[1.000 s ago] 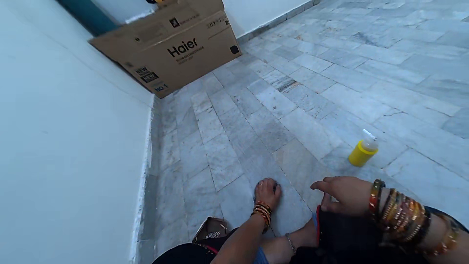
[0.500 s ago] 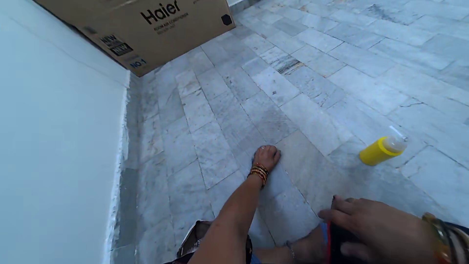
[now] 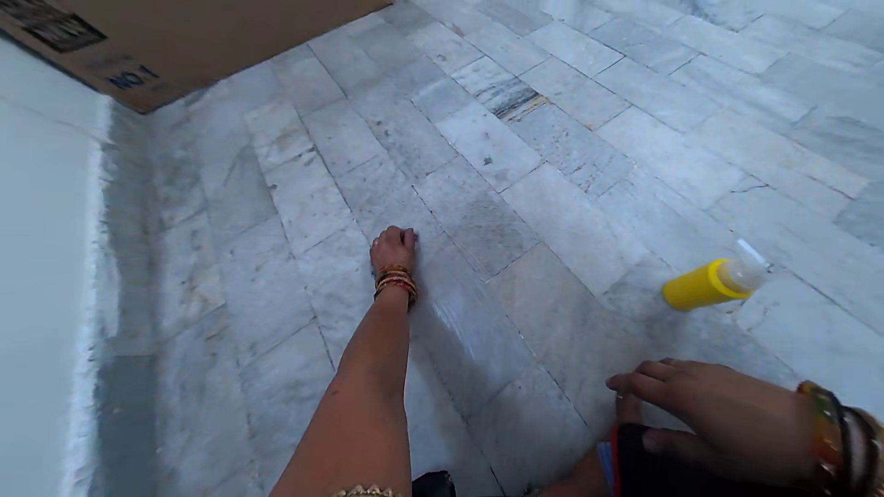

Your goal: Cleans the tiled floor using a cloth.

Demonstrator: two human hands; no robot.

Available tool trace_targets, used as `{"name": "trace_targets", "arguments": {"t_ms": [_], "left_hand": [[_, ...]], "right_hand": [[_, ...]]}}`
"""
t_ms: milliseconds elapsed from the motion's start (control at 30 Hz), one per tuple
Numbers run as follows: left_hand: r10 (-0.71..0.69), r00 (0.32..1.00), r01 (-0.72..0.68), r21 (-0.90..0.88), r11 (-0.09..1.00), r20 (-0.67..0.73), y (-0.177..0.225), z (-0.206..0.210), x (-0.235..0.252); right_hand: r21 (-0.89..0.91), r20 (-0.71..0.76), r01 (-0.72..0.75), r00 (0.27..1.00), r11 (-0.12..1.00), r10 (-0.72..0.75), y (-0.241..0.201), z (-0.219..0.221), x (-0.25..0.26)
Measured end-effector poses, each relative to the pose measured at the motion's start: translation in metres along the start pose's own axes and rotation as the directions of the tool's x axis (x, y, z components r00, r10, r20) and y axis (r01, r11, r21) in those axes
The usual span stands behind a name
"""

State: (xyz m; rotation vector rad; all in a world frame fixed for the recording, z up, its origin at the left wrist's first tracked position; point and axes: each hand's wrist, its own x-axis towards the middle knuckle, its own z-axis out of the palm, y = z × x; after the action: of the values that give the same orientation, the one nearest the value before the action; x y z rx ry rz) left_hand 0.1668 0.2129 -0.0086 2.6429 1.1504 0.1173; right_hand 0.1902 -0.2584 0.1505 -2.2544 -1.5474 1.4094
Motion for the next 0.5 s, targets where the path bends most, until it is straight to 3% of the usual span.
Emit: {"name": "trace_targets", "arguments": {"t_ms": [233, 367, 500], "left_hand": [[-0.035, 0.999, 0.036, 0.046, 0.998, -0.011, -0.027, 0.003, -0.108], [0.081, 0.990, -0.089, 0.071, 0.993, 0.115, -0.008, 0.004, -0.181], [0.235, 0.936, -0.262, 0.072, 0.962, 0.264, 0.025, 0.015, -0.236]], "right_hand": [[0.015, 0.066, -0.097, 0.993, 0.995, 0.096, -0.018, -0.013, -0.006], [-0.008, 0.038, -0.103, 0.994, 0.995, 0.103, -0.028, -0.012, -0.011], [-0.036, 0.000, -0.080, 0.997, 0.996, 0.080, -0.040, -0.006, -0.019]]}}
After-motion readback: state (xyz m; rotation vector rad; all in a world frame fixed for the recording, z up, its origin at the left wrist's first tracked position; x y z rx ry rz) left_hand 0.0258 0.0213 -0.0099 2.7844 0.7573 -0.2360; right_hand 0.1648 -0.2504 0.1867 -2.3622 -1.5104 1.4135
